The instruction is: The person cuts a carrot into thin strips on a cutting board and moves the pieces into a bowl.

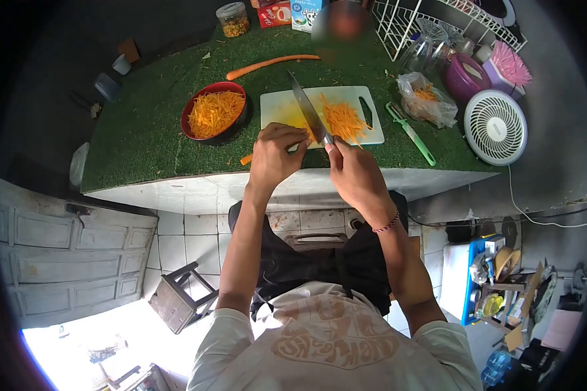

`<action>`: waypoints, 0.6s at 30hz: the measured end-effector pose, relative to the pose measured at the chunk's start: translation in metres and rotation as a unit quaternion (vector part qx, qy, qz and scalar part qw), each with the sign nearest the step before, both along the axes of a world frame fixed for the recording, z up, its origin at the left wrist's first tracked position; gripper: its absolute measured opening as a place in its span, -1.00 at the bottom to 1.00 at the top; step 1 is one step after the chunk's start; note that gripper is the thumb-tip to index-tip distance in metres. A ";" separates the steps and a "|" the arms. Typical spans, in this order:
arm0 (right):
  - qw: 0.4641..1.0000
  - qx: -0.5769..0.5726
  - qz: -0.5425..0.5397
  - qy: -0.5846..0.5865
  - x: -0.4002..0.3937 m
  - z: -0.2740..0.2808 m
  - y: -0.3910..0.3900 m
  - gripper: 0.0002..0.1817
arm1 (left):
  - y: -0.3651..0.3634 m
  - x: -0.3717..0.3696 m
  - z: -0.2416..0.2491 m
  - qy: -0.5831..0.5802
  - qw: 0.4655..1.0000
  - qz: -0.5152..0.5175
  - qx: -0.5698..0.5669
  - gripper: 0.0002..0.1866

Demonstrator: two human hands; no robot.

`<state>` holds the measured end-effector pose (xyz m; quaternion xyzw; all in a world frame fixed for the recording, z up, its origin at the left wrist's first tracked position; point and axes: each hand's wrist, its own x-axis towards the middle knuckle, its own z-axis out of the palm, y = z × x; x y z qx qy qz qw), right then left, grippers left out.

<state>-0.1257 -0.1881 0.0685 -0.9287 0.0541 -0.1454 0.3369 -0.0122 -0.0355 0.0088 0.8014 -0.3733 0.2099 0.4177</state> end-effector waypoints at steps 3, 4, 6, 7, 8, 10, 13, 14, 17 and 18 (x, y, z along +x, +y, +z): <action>1.000 -0.012 0.002 0.026 -0.004 0.004 -0.001 -0.79 | 0.000 0.000 0.000 -0.002 1.000 -0.002 0.007 -0.85; 0.999 -0.016 0.001 0.037 -0.005 0.005 0.000 -0.79 | 0.000 0.000 0.000 -0.001 1.000 -0.001 0.009 -0.85; 0.999 -0.016 0.000 0.048 -0.008 0.004 0.001 -0.80 | 0.001 0.000 -0.001 0.000 1.000 0.000 0.010 -0.85; 0.999 -0.013 -0.001 0.048 -0.009 0.003 0.001 -0.81 | 0.001 0.000 -0.001 0.000 1.000 0.001 0.011 -0.85; 0.999 -0.011 -0.003 0.047 -0.010 0.003 0.002 -0.81 | 0.000 0.001 -0.002 -0.001 1.000 0.000 0.010 -0.84; 0.999 -0.011 -0.005 0.041 -0.012 0.005 0.003 -0.81 | 0.001 0.001 -0.002 -0.003 1.000 -0.002 0.009 -0.84; 0.999 -0.005 -0.007 0.038 -0.014 0.004 0.004 -0.81 | 0.000 0.000 0.000 0.000 1.000 0.000 0.007 -0.84; 0.999 -0.002 -0.007 0.038 -0.014 0.004 0.004 -0.81 | 0.000 0.000 -0.001 0.000 1.000 -0.002 0.006 -0.84; 0.997 -0.004 -0.010 0.071 -0.013 0.009 0.005 -0.81 | 0.000 0.001 -0.001 -0.001 1.000 -0.002 0.003 -0.84; 0.998 -0.007 -0.010 0.067 -0.013 0.008 0.006 -0.81 | 0.000 0.001 0.000 -0.001 1.000 -0.001 0.003 -0.85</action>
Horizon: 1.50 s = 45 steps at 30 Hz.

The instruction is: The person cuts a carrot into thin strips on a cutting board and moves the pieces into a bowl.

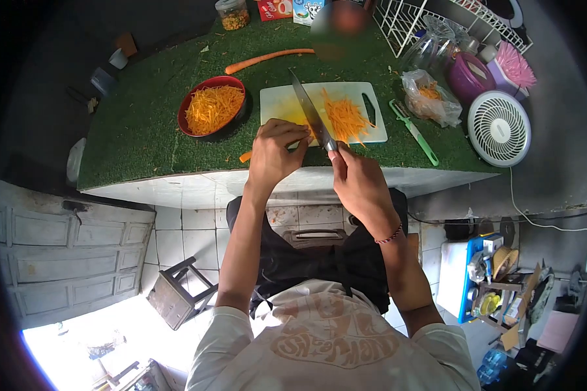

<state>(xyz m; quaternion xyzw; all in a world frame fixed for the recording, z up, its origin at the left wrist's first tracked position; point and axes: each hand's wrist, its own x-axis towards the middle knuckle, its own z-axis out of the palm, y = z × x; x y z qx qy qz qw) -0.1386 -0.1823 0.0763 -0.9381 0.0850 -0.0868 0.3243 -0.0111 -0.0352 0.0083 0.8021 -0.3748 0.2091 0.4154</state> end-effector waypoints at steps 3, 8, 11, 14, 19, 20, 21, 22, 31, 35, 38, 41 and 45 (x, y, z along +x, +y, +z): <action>1.000 -0.008 -0.004 -0.011 0.000 -0.003 0.001 -0.82 | 0.000 -0.001 0.000 -0.003 1.000 0.000 -0.004 -0.85; 0.999 -0.001 -0.008 -0.038 -0.005 -0.007 0.001 -0.87 | -0.001 0.001 -0.003 0.005 1.000 0.001 -0.021 -0.86; 0.997 -0.003 0.000 -0.071 -0.010 -0.009 -0.001 -0.90 | 0.000 0.000 -0.001 0.000 1.000 -0.003 -0.015 -0.84; 0.997 0.004 0.005 -0.071 -0.010 -0.008 -0.004 -0.91 | 0.001 0.000 -0.001 -0.008 1.000 -0.006 -0.004 -0.82; 0.998 0.004 0.011 -0.055 -0.006 -0.003 -0.007 -0.88 | 0.001 0.001 0.000 -0.012 1.000 -0.006 0.007 -0.82; 0.998 0.000 0.018 -0.064 -0.007 -0.004 -0.007 -0.87 | 0.000 0.000 -0.001 -0.011 1.000 -0.004 0.005 -0.82; 0.997 -0.021 0.018 -0.075 -0.008 -0.007 -0.006 -0.85 | 0.000 0.000 -0.001 -0.009 1.000 -0.003 0.004 -0.82; 0.995 -0.041 0.017 -0.086 -0.009 -0.010 -0.002 -0.83 | 0.000 0.000 -0.001 -0.008 1.000 -0.001 0.003 -0.82; 0.990 -0.090 0.002 -0.105 0.034 -0.025 -0.002 -0.75 | -0.002 0.002 -0.005 0.000 1.000 0.005 -0.007 -0.90; 0.987 -0.041 0.020 -0.152 0.033 -0.025 -0.012 -0.78 | -0.002 -0.001 -0.002 -0.009 1.000 0.009 0.000 -0.86; 0.997 -0.025 0.015 -0.069 0.018 -0.010 -0.008 -0.79 | -0.003 -0.001 -0.003 -0.022 1.000 0.013 -0.001 -0.88; 0.998 -0.016 0.019 -0.058 0.012 -0.009 -0.006 -0.78 | -0.003 -0.001 -0.003 -0.036 0.999 0.015 -0.001 -0.89; 0.998 -0.028 0.024 -0.056 0.006 -0.009 -0.004 -0.78 | -0.004 -0.002 -0.002 -0.035 0.999 0.017 -0.004 -0.89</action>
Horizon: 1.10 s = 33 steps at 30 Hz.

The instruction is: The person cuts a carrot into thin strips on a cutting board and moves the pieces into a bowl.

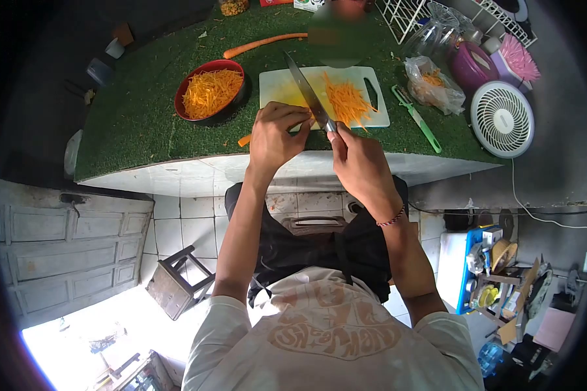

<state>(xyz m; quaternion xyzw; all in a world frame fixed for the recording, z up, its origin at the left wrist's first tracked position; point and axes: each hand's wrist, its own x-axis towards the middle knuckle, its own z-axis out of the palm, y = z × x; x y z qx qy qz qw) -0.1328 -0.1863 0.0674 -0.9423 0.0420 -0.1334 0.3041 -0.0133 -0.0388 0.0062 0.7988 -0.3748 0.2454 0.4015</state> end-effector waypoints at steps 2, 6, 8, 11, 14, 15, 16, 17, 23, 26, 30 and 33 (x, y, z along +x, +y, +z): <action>1.000 -0.002 -0.002 -0.005 -0.001 -0.001 0.001 -0.78 | 0.000 0.000 0.000 0.000 1.000 0.000 0.001 -0.89; 1.000 -0.022 -0.007 0.000 -0.002 -0.004 0.005 -0.79 | 0.001 0.001 -0.002 0.002 1.000 -0.004 0.004 -0.88; 0.999 -0.035 -0.007 -0.003 -0.003 -0.005 0.008 -0.78 | 0.001 0.002 -0.002 0.005 1.000 -0.005 0.004 -0.87; 0.993 -0.106 -0.018 -0.047 -0.004 -0.013 0.013 -0.76 | 0.000 0.001 -0.002 0.016 1.000 -0.008 -0.002 -0.87; 0.992 -0.119 -0.031 0.008 0.006 -0.011 0.022 -0.75 | 0.000 0.004 -0.007 0.023 1.000 -0.007 -0.013 -0.89; 0.994 -0.110 -0.026 0.010 0.012 -0.012 0.019 -0.74 | 0.001 0.006 -0.007 0.018 1.000 -0.007 -0.004 -0.89; 0.995 -0.101 -0.022 0.011 0.024 -0.014 0.013 -0.74 | 0.001 0.006 -0.006 0.012 1.000 -0.007 0.004 -0.88; 0.995 -0.093 -0.017 0.009 0.033 -0.015 0.009 -0.73 | 0.000 0.006 -0.007 0.016 1.000 -0.007 0.002 -0.88; 0.997 -0.006 -0.010 -0.077 0.038 -0.019 -0.004 -0.73 | 0.000 0.002 -0.005 0.031 0.999 -0.006 -0.022 -0.87; 0.999 0.006 -0.011 -0.040 0.025 -0.009 -0.006 -0.75 | 0.001 0.001 -0.004 0.030 0.999 -0.006 -0.016 -0.87; 1.000 0.023 -0.005 -0.003 0.008 0.003 -0.003 -0.79 | 0.001 0.001 -0.001 0.023 1.000 -0.007 -0.006 -0.87; 1.000 0.017 -0.001 -0.005 0.001 0.002 0.000 -0.81 | 0.001 0.000 0.001 0.020 1.000 -0.004 -0.005 -0.87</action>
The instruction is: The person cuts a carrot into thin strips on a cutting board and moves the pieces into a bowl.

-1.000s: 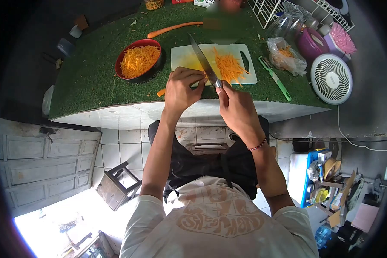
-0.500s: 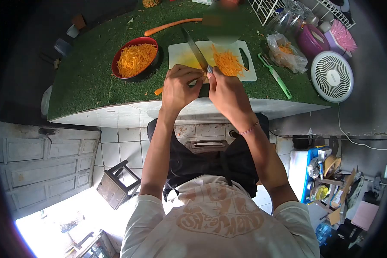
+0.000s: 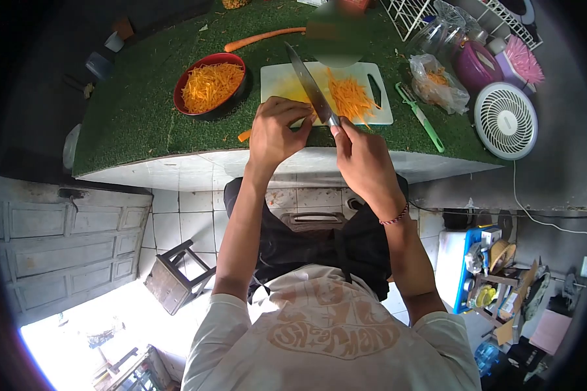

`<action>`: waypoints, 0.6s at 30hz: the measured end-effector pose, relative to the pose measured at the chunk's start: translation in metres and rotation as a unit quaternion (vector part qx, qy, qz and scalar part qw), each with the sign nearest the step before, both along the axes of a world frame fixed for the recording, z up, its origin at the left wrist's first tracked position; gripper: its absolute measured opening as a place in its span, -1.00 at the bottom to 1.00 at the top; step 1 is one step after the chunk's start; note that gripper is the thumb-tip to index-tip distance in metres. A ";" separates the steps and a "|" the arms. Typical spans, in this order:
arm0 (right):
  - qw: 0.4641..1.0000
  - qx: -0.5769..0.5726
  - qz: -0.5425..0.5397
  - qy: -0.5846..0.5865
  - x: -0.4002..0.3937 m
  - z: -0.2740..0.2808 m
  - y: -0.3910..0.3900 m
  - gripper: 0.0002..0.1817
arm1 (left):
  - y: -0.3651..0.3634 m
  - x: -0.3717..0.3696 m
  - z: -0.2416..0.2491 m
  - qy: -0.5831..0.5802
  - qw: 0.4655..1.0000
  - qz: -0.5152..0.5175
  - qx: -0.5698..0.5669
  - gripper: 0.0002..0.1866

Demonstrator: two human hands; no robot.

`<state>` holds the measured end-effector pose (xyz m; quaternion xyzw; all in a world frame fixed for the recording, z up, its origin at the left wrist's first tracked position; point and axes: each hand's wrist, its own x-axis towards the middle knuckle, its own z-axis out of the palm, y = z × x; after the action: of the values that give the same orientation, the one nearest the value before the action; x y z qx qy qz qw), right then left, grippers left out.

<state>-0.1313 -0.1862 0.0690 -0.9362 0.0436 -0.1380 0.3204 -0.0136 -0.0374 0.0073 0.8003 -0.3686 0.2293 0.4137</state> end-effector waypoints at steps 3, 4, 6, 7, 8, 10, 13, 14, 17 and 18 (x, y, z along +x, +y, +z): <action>1.000 -0.012 -0.003 0.007 -0.003 -0.001 0.002 -0.81 | 0.000 0.000 0.000 -0.003 1.000 0.001 0.001 -0.87; 1.000 -0.016 -0.004 0.009 -0.004 -0.001 0.002 -0.81 | 0.000 0.000 -0.001 -0.004 1.000 0.002 0.001 -0.87; 1.000 -0.024 -0.005 0.013 -0.005 -0.002 0.004 -0.79 | 0.000 0.001 -0.002 -0.005 1.000 0.000 0.001 -0.86; 0.999 -0.028 -0.005 0.015 -0.006 -0.002 0.004 -0.79 | 0.000 0.001 -0.003 -0.006 1.000 -0.001 0.001 -0.86; 0.999 -0.040 -0.009 0.007 -0.006 -0.003 0.005 -0.78 | 0.000 0.001 -0.003 -0.007 1.000 -0.002 0.001 -0.86; 0.998 -0.065 -0.015 -0.009 -0.006 -0.008 0.008 -0.76 | 0.000 0.001 -0.002 -0.010 1.000 -0.003 0.000 -0.86; 0.990 -0.133 -0.032 -0.046 -0.007 -0.018 0.016 -0.72 | -0.001 0.002 -0.006 0.000 1.000 -0.004 -0.013 -0.87; 0.987 -0.150 -0.035 -0.044 -0.007 -0.018 0.019 -0.72 | -0.001 0.002 -0.008 0.001 1.000 -0.004 -0.015 -0.87; 0.985 -0.167 -0.047 -0.011 -0.004 -0.010 0.027 -0.73 | -0.001 0.004 -0.009 0.001 1.000 -0.005 -0.018 -0.86; 0.987 -0.150 -0.054 0.019 0.001 -0.007 0.029 -0.73 | 0.000 0.004 -0.008 0.001 1.000 -0.006 -0.016 -0.86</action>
<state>-0.1305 -0.1571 0.0618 -0.9724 0.0786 -0.1421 0.1678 -0.0096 -0.0378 -0.0009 0.7917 -0.3693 0.2319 0.4278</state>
